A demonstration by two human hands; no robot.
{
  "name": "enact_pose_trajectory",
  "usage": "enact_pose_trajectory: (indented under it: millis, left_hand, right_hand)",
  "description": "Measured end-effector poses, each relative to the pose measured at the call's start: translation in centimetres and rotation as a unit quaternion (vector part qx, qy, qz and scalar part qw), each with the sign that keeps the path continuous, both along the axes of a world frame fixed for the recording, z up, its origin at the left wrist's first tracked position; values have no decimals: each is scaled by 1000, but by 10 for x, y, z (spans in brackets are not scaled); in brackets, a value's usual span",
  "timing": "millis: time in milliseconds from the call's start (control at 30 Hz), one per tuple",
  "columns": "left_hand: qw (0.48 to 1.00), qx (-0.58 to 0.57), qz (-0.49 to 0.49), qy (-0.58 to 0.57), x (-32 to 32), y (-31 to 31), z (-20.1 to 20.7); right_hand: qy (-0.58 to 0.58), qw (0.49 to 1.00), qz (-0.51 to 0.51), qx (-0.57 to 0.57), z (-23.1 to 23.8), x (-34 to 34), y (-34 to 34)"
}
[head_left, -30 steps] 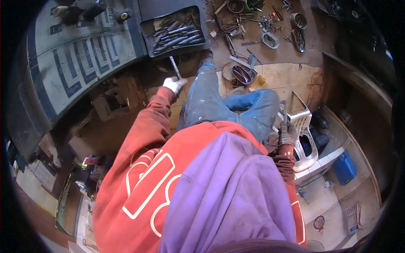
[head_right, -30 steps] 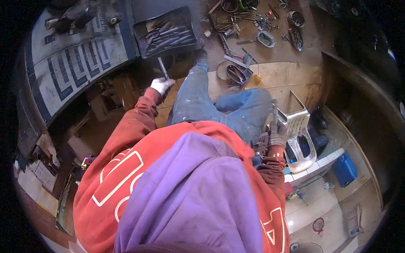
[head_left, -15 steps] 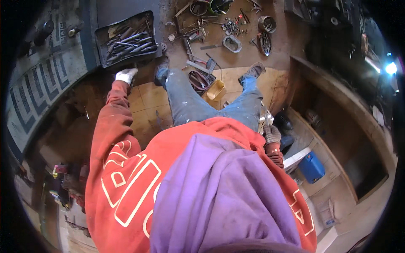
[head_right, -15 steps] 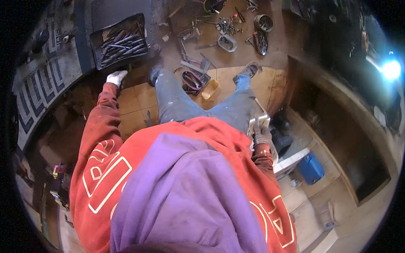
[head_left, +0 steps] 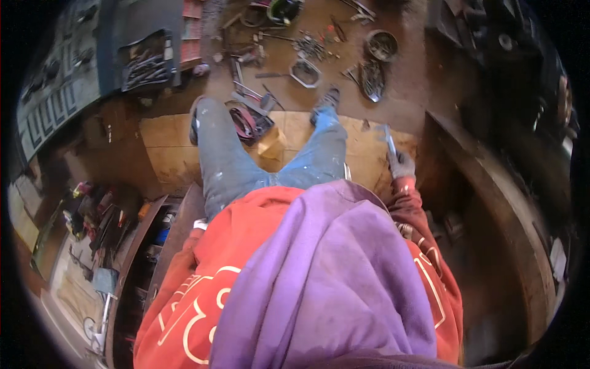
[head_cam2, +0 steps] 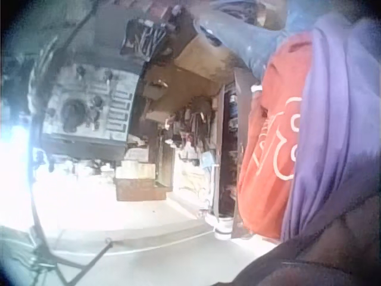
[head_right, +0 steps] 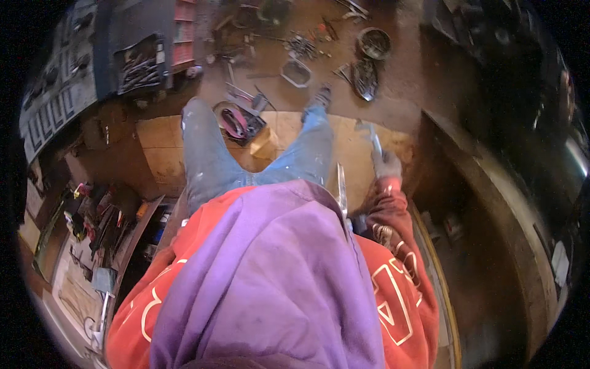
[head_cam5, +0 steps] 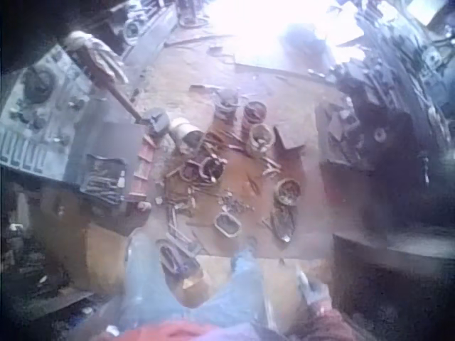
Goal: The person sits on the floor and sorts through various metal bolts, nuts, and tool bits, moving them between different metal containers and placing them onto the ground.
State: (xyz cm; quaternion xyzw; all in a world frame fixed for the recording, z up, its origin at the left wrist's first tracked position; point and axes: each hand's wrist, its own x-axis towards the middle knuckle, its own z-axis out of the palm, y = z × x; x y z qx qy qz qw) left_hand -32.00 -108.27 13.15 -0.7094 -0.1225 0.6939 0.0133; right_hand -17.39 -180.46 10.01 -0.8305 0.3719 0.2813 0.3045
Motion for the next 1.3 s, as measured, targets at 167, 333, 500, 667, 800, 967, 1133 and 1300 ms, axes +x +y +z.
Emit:
enact_pose_trajectory:
  millis: [167, 333, 500, 667, 800, 967, 1133, 1300]
  left_hand:
    - [986, -28, -24, -161, 9, -85, -25]
    - [902, -76, 296, -304, 145, -226, -17]
    - [825, -227, 286, -432, 187, -286, -31]
    - [734, -109, 580, -336, 182, -308, -78]
    - [812, -44, 460, -357, 138, -285, -176]
    - [884, -42, 264, -384, 80, -261, -320]
    - [705, 20, 610, -360, 56, -279, -430]
    - [225, 69, 899, -370, 42, -265, -508]
  right_hand:
    - [19, 998, -58, 18, -11, 18, -101]
    - [32, 999, 27, 2, -17, 39, -134]
    - [31, 994, 48, 96, -32, 68, -114]
    - [19, 983, 99, 157, -55, 115, -66]
    - [38, 976, 97, 190, -104, 173, -22]
    - [0, 950, 182, 252, -204, 258, 1]
    - [-99, 898, 328, 277, -338, 336, -12]
    - [-115, 883, 403, 213, -445, 394, -2]
